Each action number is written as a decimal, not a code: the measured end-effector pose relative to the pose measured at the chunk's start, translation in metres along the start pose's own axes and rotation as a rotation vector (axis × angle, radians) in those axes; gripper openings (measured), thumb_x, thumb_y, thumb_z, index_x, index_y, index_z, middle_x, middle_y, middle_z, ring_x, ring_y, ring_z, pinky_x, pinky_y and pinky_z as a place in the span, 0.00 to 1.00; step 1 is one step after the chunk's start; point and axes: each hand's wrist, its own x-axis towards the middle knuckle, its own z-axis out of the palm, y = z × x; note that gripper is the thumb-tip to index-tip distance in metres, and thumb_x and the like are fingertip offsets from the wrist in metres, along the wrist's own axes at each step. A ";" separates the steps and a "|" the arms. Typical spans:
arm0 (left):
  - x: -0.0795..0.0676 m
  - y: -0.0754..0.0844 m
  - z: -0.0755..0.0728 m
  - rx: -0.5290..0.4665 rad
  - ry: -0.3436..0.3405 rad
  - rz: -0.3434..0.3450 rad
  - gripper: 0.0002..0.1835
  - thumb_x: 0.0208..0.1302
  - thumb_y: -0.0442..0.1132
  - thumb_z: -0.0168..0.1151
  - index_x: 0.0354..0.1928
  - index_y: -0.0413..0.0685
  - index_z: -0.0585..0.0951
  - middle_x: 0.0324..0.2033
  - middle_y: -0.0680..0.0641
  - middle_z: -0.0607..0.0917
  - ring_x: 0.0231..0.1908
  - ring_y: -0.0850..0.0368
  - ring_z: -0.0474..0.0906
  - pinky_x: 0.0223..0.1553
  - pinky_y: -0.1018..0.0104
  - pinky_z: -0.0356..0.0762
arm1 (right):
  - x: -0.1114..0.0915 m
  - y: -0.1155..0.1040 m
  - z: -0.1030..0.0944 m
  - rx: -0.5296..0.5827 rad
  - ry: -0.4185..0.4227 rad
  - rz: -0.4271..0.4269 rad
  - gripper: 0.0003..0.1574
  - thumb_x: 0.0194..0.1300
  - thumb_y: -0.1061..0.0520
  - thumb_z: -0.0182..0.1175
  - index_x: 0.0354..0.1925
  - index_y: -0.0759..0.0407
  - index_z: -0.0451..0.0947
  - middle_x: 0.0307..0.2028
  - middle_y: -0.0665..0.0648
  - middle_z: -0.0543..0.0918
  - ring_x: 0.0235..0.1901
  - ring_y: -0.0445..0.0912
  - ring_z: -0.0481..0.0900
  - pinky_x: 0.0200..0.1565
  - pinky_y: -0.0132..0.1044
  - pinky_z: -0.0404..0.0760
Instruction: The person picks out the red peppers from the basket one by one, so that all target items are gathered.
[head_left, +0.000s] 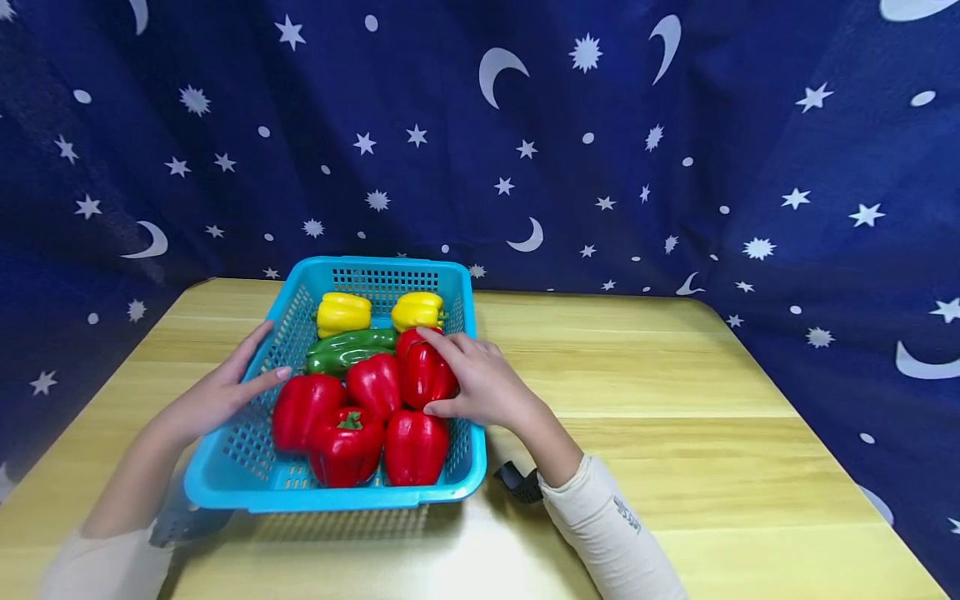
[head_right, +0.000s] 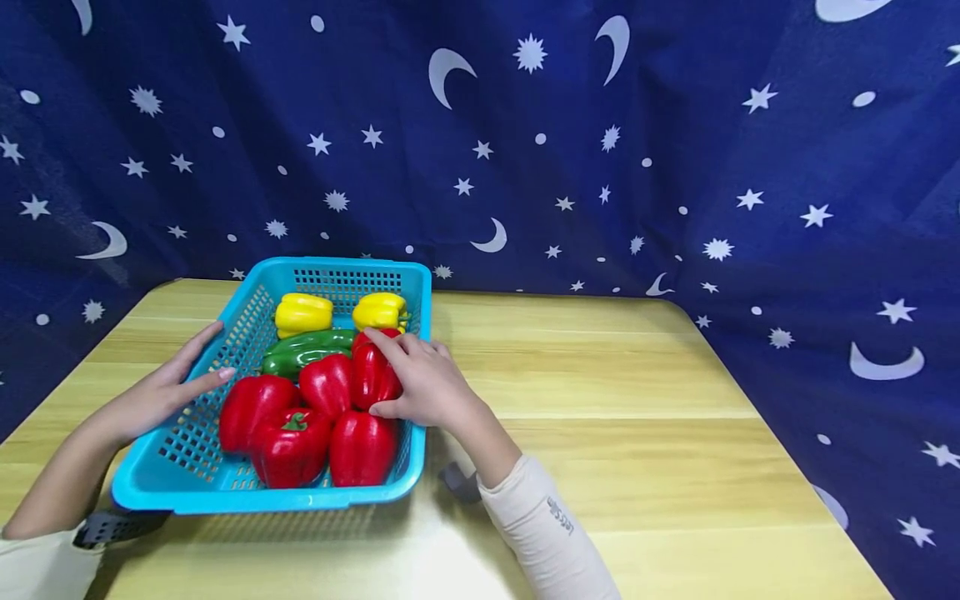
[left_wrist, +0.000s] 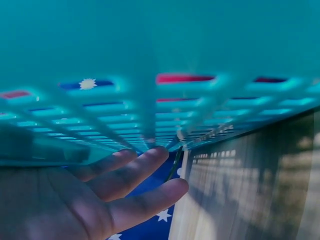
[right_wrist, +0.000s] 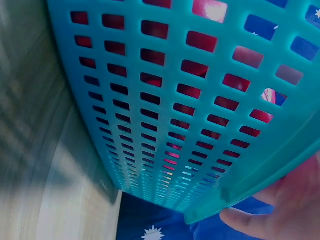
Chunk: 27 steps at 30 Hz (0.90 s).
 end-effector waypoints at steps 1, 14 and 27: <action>0.000 0.000 0.000 0.001 0.000 -0.003 0.43 0.66 0.54 0.45 0.69 0.65 0.28 0.68 0.29 0.42 0.59 0.22 0.52 0.37 0.40 0.78 | 0.000 0.000 0.000 -0.007 0.007 -0.007 0.57 0.45 0.43 0.69 0.68 0.49 0.53 0.52 0.58 0.73 0.53 0.50 0.70 0.55 0.49 0.68; 0.000 0.001 0.000 0.020 -0.002 -0.001 0.44 0.65 0.54 0.47 0.69 0.64 0.28 0.68 0.29 0.41 0.60 0.22 0.50 0.41 0.37 0.75 | 0.003 0.005 -0.001 0.150 0.042 -0.043 0.51 0.42 0.48 0.71 0.63 0.53 0.60 0.54 0.56 0.72 0.53 0.49 0.71 0.46 0.40 0.79; 0.001 0.000 -0.001 0.041 0.003 0.002 0.45 0.65 0.54 0.47 0.69 0.63 0.28 0.68 0.30 0.41 0.60 0.22 0.49 0.43 0.34 0.72 | 0.002 0.010 -0.008 0.270 0.095 -0.067 0.50 0.42 0.52 0.71 0.62 0.57 0.60 0.55 0.56 0.70 0.54 0.48 0.68 0.45 0.39 0.80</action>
